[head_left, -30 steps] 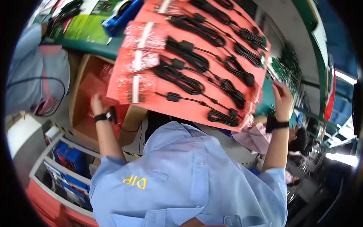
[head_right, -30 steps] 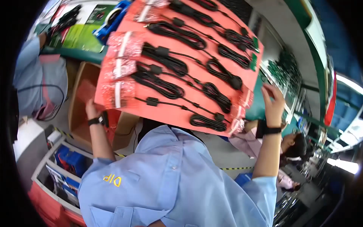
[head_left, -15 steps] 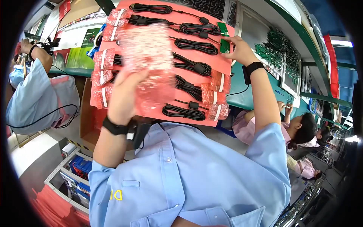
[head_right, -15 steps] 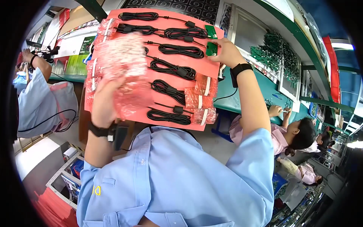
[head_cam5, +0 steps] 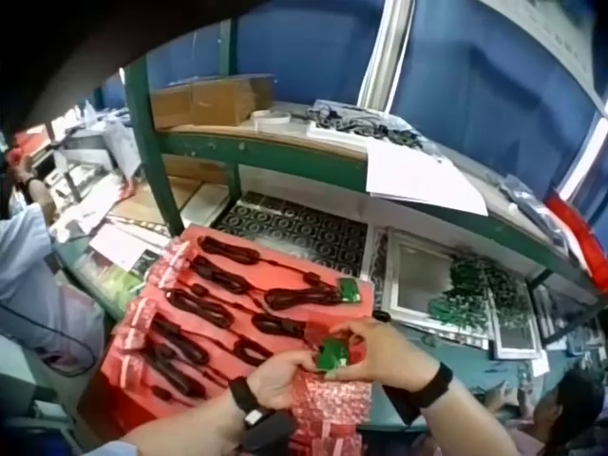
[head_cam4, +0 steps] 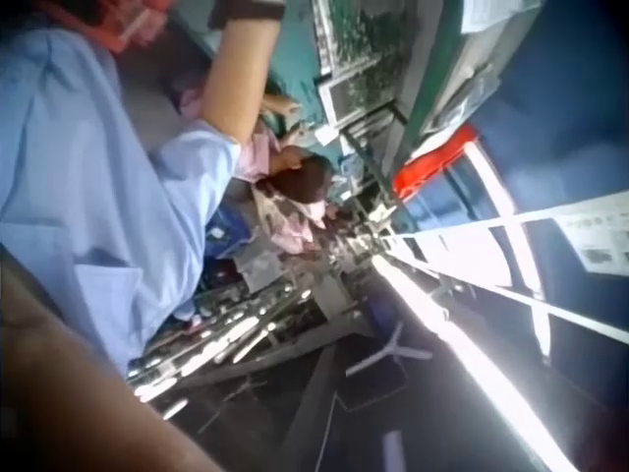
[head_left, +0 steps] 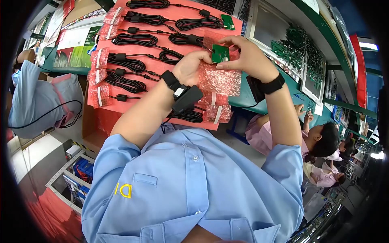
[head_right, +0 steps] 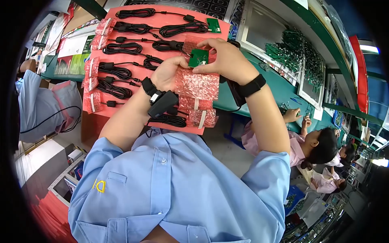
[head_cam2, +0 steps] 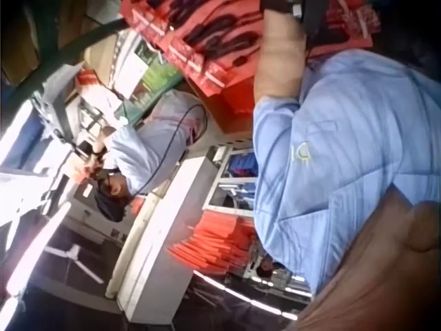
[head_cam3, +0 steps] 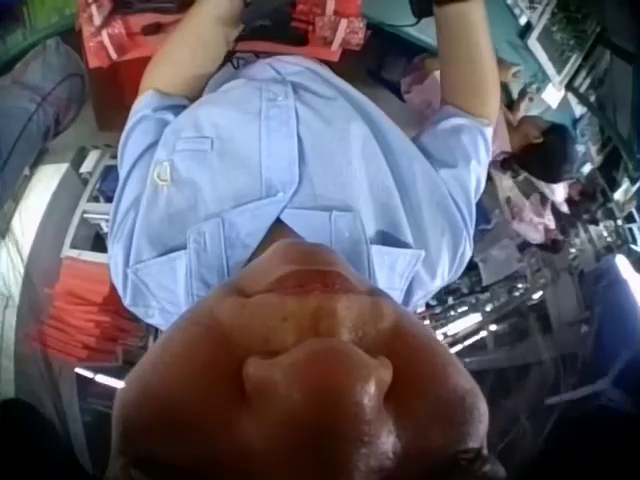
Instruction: The person picks up a circuit board and a bubble wrap bag, slides the board into the bag, and seals it with tape before placing it into a cardboard box, repeating this process several times.
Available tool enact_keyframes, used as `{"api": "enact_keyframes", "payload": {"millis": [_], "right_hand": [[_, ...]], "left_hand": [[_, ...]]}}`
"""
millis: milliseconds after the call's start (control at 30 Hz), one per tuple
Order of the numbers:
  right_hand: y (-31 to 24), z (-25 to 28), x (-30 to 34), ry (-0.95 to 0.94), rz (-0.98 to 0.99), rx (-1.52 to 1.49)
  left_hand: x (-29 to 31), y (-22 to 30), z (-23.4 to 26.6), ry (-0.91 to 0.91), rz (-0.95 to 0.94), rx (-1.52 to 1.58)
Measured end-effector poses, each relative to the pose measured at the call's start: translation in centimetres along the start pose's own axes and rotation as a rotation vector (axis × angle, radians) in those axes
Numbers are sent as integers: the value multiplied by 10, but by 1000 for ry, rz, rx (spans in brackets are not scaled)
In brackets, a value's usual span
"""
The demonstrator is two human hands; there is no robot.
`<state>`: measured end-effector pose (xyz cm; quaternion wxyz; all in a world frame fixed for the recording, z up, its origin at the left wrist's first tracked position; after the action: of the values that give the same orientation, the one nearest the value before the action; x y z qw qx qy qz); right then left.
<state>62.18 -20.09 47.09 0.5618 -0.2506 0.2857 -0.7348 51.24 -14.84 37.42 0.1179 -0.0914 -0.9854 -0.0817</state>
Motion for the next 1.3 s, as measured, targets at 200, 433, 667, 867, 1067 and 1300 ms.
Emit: {"api": "enact_keyframes", "payload": {"millis": [200,433,667,867,1067,1300], "right_hand": [[15,8,4,-18,-25,-71],[-21,26,51,448,309,520],[44,-12,25,298,-277,-376],[57,-12,13,267,-356,-319],[52,-18,-4,169,-322,-1000],[61,-10,4,34,-48,-517]], "left_hand": [[-5,1,-3,-55,57,119],[-6,-1,4,17,119,74],[-7,1,-9,-47,-177,-85],[7,10,-35,-30,-273,6],[9,8,-24,258,-318,-307],[7,11,-32,20,-98,30]]}}
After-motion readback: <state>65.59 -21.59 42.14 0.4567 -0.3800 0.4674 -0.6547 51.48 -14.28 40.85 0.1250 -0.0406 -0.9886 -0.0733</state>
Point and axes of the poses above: each hand's wrist, its own x-axis away from the middle knuckle, its own z-axis out of the back of the hand, y = z × x, the point moved 6 cm from there along -x, towards the middle knuckle, and after that the axes turned 1 degree about y, right-handed, at the moved point
